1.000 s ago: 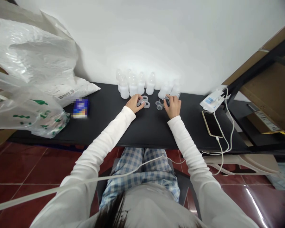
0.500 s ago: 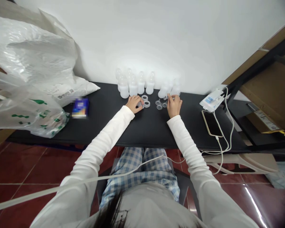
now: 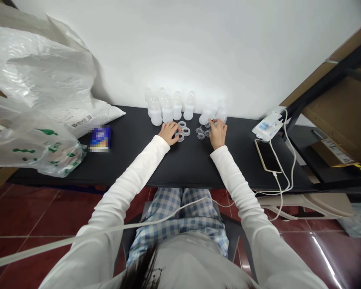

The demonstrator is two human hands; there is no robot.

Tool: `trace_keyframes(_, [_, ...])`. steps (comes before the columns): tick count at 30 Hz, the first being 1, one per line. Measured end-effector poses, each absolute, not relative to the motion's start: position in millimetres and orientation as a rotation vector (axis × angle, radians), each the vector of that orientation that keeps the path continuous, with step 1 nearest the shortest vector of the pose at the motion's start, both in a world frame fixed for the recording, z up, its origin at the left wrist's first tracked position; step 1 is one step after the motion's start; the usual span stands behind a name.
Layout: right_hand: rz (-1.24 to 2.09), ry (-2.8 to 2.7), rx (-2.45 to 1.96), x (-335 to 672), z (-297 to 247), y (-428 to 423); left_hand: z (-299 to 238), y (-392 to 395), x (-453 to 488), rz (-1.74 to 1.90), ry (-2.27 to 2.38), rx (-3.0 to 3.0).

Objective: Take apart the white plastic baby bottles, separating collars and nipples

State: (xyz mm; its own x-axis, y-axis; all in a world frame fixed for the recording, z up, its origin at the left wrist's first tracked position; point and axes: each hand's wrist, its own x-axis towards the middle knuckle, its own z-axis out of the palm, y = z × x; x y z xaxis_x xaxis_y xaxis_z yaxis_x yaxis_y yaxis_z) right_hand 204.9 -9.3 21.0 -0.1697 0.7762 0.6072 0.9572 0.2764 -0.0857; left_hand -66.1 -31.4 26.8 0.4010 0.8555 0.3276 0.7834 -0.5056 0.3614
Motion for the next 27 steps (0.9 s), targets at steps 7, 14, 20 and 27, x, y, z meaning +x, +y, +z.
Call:
trace_keyframes(7, [-0.432, -2.043, -1.562, 198, 26, -10, 21, -34, -48, 0.843, 1.397, 2.596])
trace_keyframes(14, [-0.370, -2.010, -1.539, 192, 28, -10, 9, -33, -37, 0.846, 1.442, 2.617])
trace_keyframes(20, [-0.349, -2.010, -1.514, 186, 24, -9, 11, -32, -46, 0.822, 1.563, 2.554])
trace_keyframes(27, [-0.329, -1.995, -1.577, 182, 25, -9, 16, -34, -49, 0.784, 1.653, 2.526])
